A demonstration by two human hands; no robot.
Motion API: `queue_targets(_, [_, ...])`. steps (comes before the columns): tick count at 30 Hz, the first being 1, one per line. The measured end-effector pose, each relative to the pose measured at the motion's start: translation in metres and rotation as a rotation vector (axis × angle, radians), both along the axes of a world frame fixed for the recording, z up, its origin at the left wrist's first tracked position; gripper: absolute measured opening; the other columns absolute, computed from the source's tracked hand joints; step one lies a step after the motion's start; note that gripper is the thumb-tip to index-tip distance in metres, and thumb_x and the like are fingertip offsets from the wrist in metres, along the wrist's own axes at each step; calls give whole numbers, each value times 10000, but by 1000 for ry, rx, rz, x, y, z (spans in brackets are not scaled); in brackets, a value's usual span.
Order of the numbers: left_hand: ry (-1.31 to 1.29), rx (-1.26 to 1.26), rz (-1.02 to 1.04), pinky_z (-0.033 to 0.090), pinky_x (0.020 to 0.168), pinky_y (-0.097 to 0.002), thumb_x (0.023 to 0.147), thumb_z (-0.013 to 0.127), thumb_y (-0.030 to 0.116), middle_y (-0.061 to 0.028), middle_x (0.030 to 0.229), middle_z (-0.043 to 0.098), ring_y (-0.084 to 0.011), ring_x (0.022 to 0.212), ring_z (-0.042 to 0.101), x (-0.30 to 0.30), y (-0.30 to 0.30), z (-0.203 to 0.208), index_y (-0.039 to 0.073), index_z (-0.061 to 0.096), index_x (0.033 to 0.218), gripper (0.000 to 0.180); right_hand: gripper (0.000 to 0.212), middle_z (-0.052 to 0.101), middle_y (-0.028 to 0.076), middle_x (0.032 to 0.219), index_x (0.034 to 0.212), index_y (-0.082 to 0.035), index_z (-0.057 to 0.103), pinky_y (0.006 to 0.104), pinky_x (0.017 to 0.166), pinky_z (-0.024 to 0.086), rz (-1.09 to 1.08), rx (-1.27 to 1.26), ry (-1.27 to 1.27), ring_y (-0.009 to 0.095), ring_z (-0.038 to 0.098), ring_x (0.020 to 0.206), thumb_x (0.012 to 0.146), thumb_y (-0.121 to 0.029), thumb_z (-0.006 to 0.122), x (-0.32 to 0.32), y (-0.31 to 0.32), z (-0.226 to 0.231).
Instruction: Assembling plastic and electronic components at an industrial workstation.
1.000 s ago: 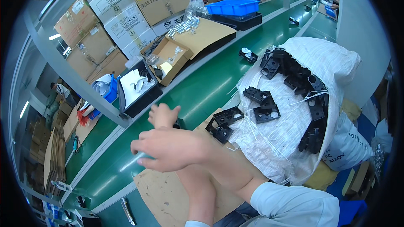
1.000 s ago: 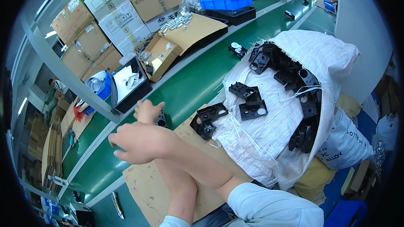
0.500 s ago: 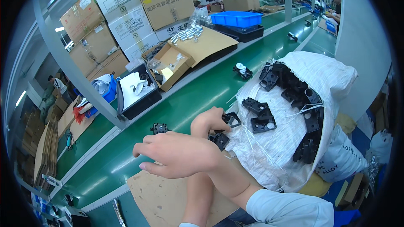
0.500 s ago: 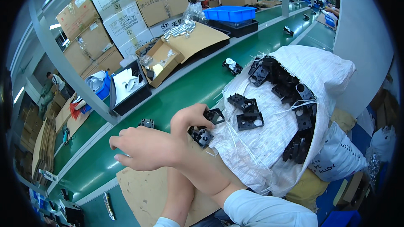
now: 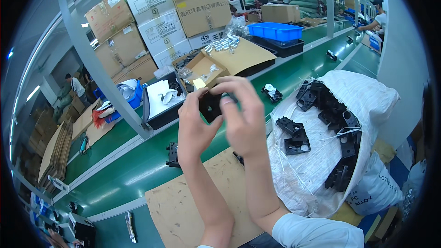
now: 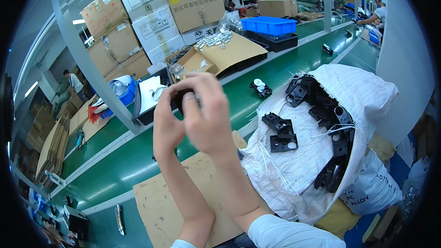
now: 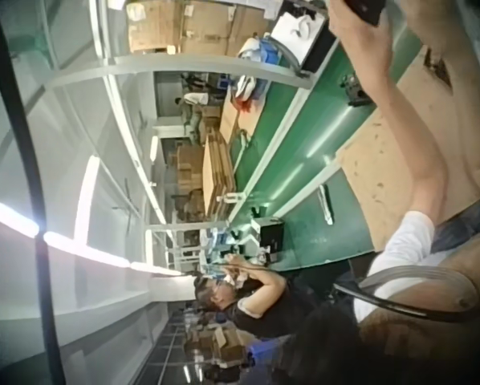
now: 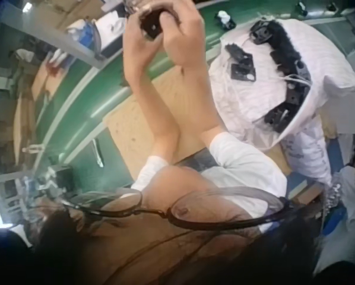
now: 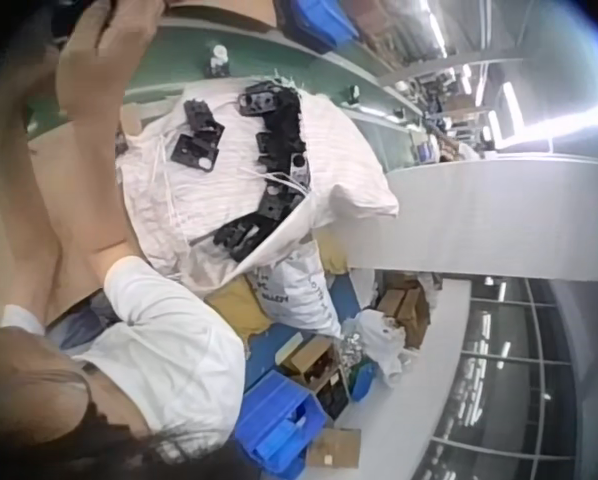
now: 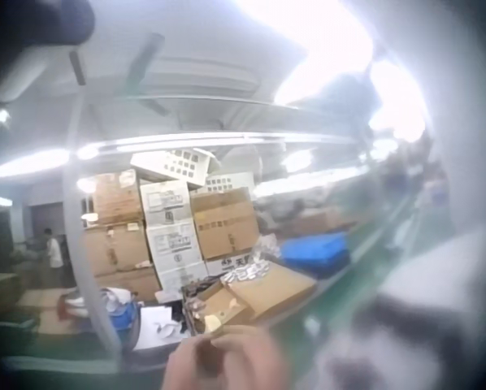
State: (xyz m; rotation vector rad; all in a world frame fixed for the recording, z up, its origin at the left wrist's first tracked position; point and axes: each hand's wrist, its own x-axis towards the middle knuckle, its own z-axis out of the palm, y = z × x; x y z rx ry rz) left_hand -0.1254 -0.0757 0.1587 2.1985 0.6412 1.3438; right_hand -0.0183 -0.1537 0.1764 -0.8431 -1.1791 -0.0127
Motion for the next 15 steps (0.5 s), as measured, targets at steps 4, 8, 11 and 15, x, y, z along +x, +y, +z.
queue_targets(4, [50,189,187,465,975,-364,645,803,46,-142,1100,642,-293,1078,614,-6,-6,5,21,545,1146,563,235,627,131,1044,1059,21,622,348,908,458,-47,-43,191,234,588,1011,871,-34,493,23,15,-16])
queue_targets(8, [29,248,138,462,985,-373,623,823,23,-125,1197,644,-293,1109,606,-10,-8,8,40,560,1137,578,270,639,102,982,1098,9,606,324,839,479,145,-236,345,183,597,915,989,-189,459,31,12,-16])
queue_targets(11, [34,280,120,457,994,-381,605,833,-1,-106,1243,643,-294,1133,598,-9,-11,9,57,576,1109,569,473,648,105,1044,1177,-8,601,341,838,522,347,-363,362,180,613,947,1044,-370,327,30,9,-15])
queue_targets(15, [104,376,96,441,1014,-390,598,827,-30,-88,1290,633,-300,1202,571,-5,-14,10,83,599,1063,530,553,656,108,1052,1204,-21,600,327,743,569,411,-393,352,192,646,933,1045,-445,283,31,17,-23])
